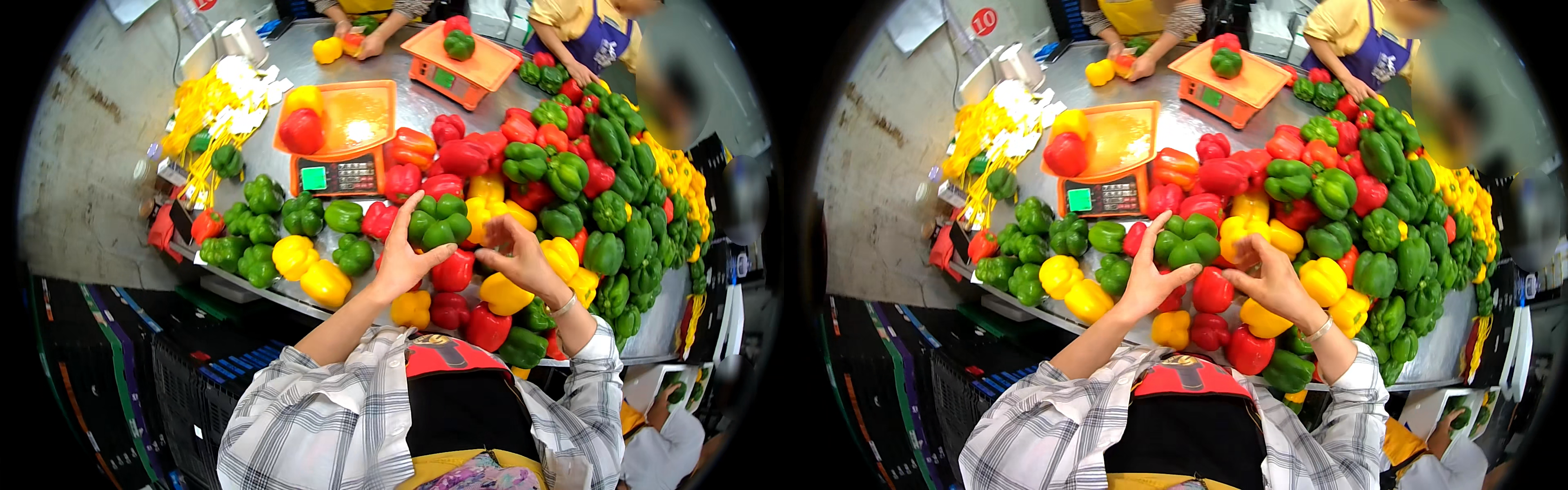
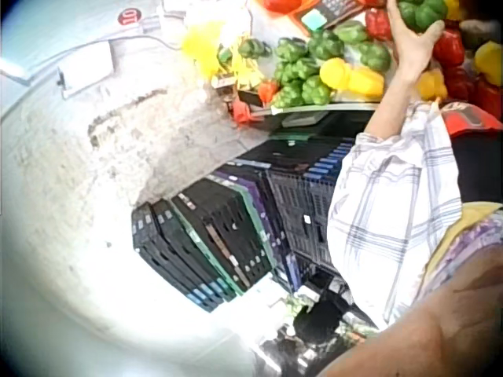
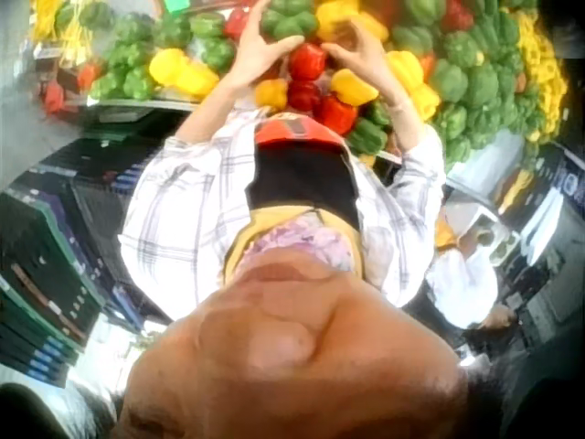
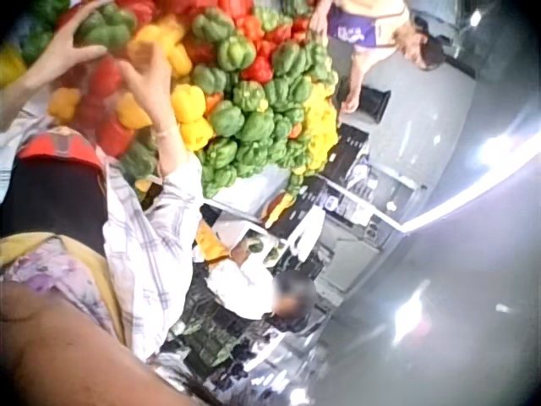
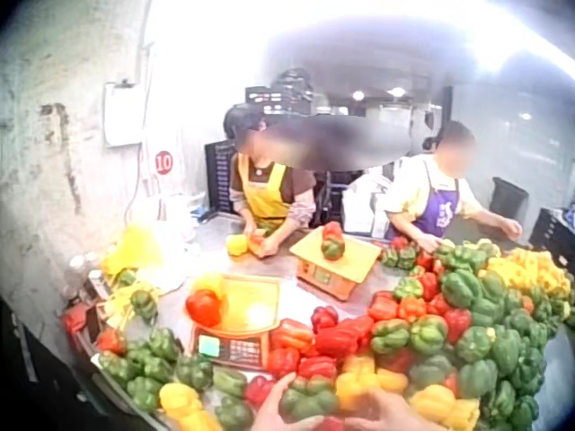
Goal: The person selects bell peppers of various colors from a large pile, places them on a digital scale, and then packs them into yellow mesh bags. They tie the bags closed and place the finished packages on the counter. The task is performed repeatedly with different peppers.
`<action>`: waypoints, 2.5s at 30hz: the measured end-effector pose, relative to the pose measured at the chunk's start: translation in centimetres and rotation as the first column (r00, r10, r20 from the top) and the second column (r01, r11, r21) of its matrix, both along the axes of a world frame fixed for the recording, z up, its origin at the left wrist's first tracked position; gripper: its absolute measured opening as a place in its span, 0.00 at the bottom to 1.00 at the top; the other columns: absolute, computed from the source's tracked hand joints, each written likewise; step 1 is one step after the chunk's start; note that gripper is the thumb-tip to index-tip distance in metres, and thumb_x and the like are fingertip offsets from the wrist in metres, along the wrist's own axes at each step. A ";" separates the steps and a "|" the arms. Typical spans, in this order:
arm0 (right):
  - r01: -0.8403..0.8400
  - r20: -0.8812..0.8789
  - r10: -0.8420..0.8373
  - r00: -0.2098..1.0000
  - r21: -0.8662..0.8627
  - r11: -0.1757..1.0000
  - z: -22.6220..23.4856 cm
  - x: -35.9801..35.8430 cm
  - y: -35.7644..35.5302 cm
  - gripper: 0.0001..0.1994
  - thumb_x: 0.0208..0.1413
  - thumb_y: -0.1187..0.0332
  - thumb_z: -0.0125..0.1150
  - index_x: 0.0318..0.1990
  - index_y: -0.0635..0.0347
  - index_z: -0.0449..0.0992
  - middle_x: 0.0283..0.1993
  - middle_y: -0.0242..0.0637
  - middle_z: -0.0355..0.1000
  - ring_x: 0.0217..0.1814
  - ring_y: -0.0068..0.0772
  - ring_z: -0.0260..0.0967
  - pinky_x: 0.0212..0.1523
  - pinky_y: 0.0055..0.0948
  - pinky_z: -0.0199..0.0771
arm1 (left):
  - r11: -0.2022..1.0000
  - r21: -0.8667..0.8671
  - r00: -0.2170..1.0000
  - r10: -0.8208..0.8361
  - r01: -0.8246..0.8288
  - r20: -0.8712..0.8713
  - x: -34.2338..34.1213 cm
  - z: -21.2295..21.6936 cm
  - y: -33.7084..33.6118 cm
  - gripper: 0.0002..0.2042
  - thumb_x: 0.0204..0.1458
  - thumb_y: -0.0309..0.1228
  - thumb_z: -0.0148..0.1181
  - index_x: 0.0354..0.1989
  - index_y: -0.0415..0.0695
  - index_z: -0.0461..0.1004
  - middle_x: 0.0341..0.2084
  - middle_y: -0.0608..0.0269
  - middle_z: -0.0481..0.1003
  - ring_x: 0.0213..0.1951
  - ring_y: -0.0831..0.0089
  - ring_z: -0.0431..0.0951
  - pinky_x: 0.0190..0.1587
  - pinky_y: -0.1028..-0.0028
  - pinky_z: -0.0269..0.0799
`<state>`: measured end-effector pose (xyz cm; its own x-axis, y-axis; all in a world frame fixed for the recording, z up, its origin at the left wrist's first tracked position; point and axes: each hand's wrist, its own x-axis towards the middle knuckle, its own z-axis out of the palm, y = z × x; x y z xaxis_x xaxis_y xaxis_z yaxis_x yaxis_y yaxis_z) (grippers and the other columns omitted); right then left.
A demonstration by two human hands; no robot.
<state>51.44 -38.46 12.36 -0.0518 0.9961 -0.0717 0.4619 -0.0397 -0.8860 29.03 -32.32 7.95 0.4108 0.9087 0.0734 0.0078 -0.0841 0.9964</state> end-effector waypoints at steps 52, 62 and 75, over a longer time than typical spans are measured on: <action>-0.170 0.171 0.126 0.977 0.267 0.949 -1.3 -19.7 12.7 0.16 0.50 0.76 0.65 0.48 0.63 0.73 0.48 0.46 0.72 0.50 0.51 0.72 0.53 0.38 0.72 | 0.410 0.636 0.621 0.771 -0.654 0.141 -37.7 7.1 26.0 0.04 0.57 0.23 0.62 0.37 0.36 0.75 0.35 0.63 0.78 0.39 0.78 0.76 0.45 0.77 0.72; -0.297 -0.240 0.495 0.835 0.561 0.773 4.3 -24.6 10.7 0.25 0.53 0.74 0.67 0.59 0.58 0.70 0.53 0.43 0.70 0.42 0.36 0.73 0.43 0.33 0.76 | 0.690 0.716 0.955 0.128 0.109 -0.268 -22.6 16.7 5.4 0.09 0.40 0.25 0.74 0.25 0.40 0.76 0.20 0.61 0.74 0.23 0.68 0.73 0.27 0.71 0.66; -0.168 -0.156 0.190 0.969 0.144 0.975 -1.1 -18.5 6.6 0.07 0.57 0.72 0.64 0.40 0.66 0.79 0.27 0.39 0.77 0.28 0.27 0.76 0.28 0.27 0.72 | 0.956 0.216 0.965 0.230 -0.200 -0.123 -22.1 8.4 8.0 0.15 0.64 0.34 0.56 0.26 0.40 0.70 0.18 0.68 0.69 0.17 0.85 0.66 0.20 0.83 0.58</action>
